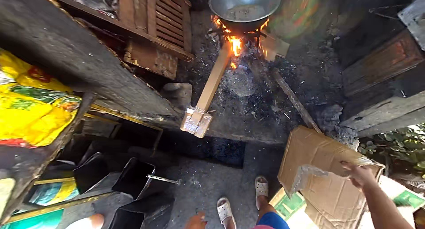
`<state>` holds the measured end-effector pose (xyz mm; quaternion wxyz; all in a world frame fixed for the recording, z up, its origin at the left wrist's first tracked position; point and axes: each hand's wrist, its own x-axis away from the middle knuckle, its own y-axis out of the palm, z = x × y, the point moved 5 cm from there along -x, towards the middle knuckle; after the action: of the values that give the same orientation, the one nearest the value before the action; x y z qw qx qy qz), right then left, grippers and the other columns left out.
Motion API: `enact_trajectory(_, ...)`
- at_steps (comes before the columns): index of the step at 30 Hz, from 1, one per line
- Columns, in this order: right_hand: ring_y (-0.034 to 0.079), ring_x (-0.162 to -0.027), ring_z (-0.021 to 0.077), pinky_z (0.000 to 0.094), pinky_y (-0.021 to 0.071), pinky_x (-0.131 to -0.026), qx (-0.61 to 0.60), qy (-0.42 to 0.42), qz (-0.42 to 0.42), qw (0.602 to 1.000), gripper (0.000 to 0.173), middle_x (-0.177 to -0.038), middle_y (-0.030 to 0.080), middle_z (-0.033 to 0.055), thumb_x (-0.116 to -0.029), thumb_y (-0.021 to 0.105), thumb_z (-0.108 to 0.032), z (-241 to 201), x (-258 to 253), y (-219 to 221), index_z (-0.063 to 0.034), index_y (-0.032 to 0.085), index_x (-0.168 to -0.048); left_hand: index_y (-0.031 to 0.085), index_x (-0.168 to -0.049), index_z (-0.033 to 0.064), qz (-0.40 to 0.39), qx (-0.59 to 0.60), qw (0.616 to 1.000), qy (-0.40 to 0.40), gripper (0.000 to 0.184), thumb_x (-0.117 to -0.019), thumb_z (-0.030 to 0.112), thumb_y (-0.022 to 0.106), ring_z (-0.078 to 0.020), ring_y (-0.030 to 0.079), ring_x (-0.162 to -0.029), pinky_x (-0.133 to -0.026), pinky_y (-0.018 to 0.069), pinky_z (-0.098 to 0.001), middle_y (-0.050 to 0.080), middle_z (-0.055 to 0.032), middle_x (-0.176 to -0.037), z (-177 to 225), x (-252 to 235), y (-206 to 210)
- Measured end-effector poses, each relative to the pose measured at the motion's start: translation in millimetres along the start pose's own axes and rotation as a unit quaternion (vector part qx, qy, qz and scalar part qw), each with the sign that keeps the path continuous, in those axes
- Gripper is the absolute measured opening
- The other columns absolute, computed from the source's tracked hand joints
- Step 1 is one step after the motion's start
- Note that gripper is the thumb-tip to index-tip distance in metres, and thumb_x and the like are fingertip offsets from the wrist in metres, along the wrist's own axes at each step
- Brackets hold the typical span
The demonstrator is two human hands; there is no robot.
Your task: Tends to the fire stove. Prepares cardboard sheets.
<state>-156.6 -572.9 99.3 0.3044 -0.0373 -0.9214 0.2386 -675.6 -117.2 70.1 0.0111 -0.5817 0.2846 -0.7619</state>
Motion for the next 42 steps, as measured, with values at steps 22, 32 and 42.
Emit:
enact_trajectory(22,0.058,-0.127,0.0442,0.0597,0.0492,-0.100,0.504,-0.561,-0.423,0.503,0.034,-0.135,0.060,0.0275,-0.1018,0.052,-0.012,-73,519,292,0.0055,0.062,-0.129,0.052,-0.143,-0.0009,0.287,0.062,0.951,0.102,0.044,-0.1094,0.026,0.044,-0.0381,0.063,-0.124,-0.106,0.0490,-0.0549,0.065,-0.0241,-0.130,104,189,-173)
enact_trajectory(32,0.043,-0.140,0.0456,0.0637,0.0350,-0.112,0.429,-0.678,-0.238,0.548,0.051,-0.141,0.055,0.0268,-0.0999,0.065,-0.025,-169,512,304,-0.0007,0.055,-0.143,0.059,-0.136,0.0008,0.313,0.126,0.939,0.061,0.038,-0.1090,0.023,0.044,-0.0371,0.063,-0.123,-0.105,0.0483,-0.0554,0.067,-0.0233,-0.126,32,202,-180)
enact_trajectory(42,0.063,-0.121,0.0418,0.0617,0.0487,-0.098,0.553,-0.557,-0.325,0.527,0.032,-0.124,0.067,0.0243,-0.1015,0.054,-0.018,-178,511,327,0.0010,0.063,-0.126,0.057,-0.141,0.0042,0.347,0.031,0.936,0.044,0.040,-0.1042,0.017,0.051,-0.0385,0.057,-0.131,-0.105,0.0488,-0.0548,0.062,-0.0206,-0.136,61,215,-185)
